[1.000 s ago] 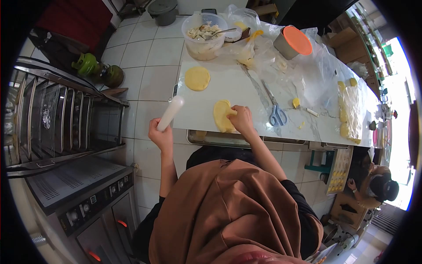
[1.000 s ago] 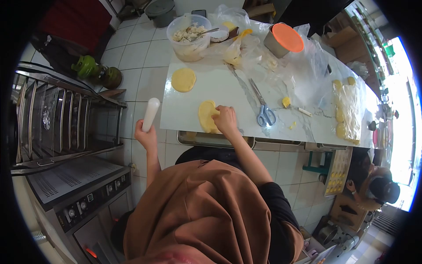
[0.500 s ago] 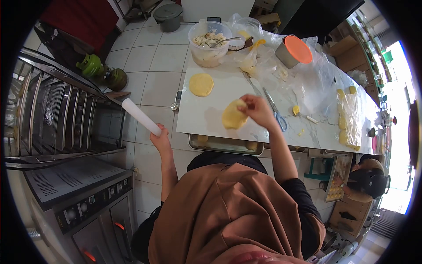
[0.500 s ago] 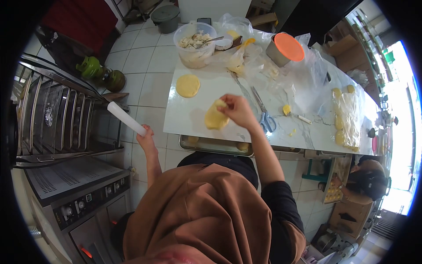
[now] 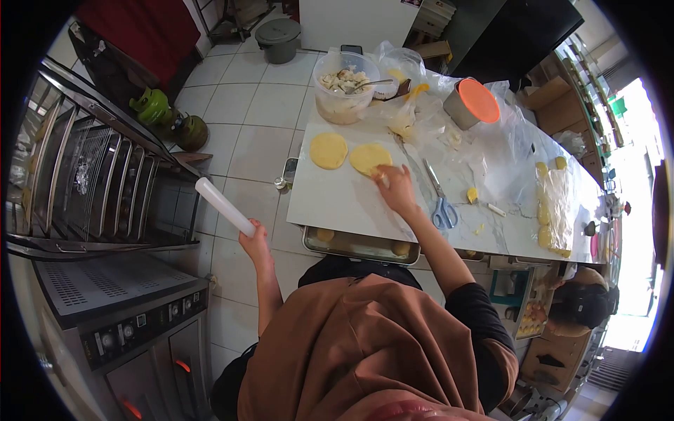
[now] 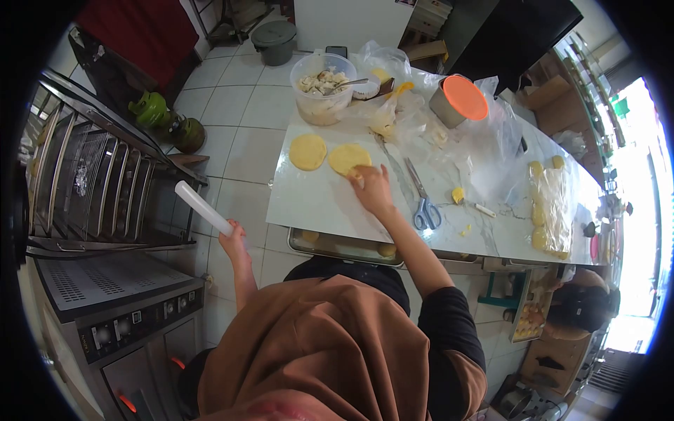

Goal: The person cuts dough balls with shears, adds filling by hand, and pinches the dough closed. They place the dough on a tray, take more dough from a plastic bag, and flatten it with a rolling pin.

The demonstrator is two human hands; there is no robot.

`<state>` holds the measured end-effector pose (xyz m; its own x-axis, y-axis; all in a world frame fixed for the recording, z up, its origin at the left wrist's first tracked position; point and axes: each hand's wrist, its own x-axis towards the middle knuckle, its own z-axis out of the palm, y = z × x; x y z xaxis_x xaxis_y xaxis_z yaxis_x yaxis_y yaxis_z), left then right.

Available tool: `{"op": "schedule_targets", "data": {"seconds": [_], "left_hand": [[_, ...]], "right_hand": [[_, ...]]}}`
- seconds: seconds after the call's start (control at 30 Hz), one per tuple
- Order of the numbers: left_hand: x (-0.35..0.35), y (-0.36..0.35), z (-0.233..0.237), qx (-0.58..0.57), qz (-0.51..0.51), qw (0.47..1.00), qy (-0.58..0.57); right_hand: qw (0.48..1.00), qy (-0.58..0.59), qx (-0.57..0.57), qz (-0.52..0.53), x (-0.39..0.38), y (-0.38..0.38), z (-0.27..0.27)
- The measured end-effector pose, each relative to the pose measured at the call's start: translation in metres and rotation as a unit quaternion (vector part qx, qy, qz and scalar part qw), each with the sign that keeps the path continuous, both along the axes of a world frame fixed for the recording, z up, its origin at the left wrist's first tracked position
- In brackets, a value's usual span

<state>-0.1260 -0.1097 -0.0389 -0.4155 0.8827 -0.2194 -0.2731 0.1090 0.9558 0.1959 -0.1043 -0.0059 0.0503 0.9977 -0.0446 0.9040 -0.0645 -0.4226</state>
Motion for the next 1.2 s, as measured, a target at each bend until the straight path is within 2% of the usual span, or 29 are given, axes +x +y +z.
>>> {"op": "schedule_targets", "data": {"seconds": [0.07, 0.17, 0.27, 0.37, 0.47, 0.57, 0.67, 0.77, 0.9, 1.0, 1.1, 1.2], "left_hand": [[-0.002, 0.001, 0.001, -0.009, 0.008, 1.0, 0.007], [-0.003, 0.004, 0.004, -0.003, 0.006, 1.0, 0.004], [-0.001, 0.008, 0.004, 0.007, -0.001, 1.0, 0.006], [-0.002, 0.01, -0.004, 0.011, -0.003, 1.0, 0.013], [0.005, 0.006, 0.007, -0.017, -0.004, 1.0, 0.005], [0.007, 0.003, 0.008, -0.019, -0.02, 1.0, 0.002], [0.007, 0.002, 0.004, -0.001, -0.003, 1.0, 0.008], [0.004, 0.002, 0.002, -0.011, -0.008, 1.0, 0.01], [0.004, 0.007, 0.002, -0.019, -0.009, 1.0, 0.016], [0.011, 0.013, 0.005, -0.013, -0.021, 1.0, 0.016], [0.02, 0.018, 0.001, -0.003, -0.041, 0.999, 0.015], [0.032, 0.021, 0.001, -0.002, -0.056, 0.998, 0.008]], "right_hand": [[0.992, 0.055, 0.087, -0.075, 0.01, 0.014, -0.003], [0.985, 0.012, 0.168, 0.025, 0.014, 0.034, -0.035], [0.999, -0.002, 0.035, 0.02, 0.029, 0.052, -0.041], [0.981, 0.018, 0.194, -0.017, 0.022, 0.056, -0.03], [0.995, -0.011, 0.082, 0.046, 0.034, 0.063, -0.066], [0.989, 0.078, 0.123, -0.042, 0.025, 0.055, -0.041], [0.98, -0.101, 0.17, 0.003, 0.0, 0.022, -0.042], [0.982, -0.145, 0.103, 0.066, -0.007, -0.004, -0.034], [0.983, -0.175, 0.057, 0.005, -0.011, -0.007, -0.022], [0.983, -0.155, 0.02, -0.1, -0.027, 0.011, -0.016], [0.973, -0.144, 0.181, -0.022, -0.036, 0.034, -0.014], [0.987, -0.139, 0.049, -0.057, -0.025, 0.05, -0.046]]}}
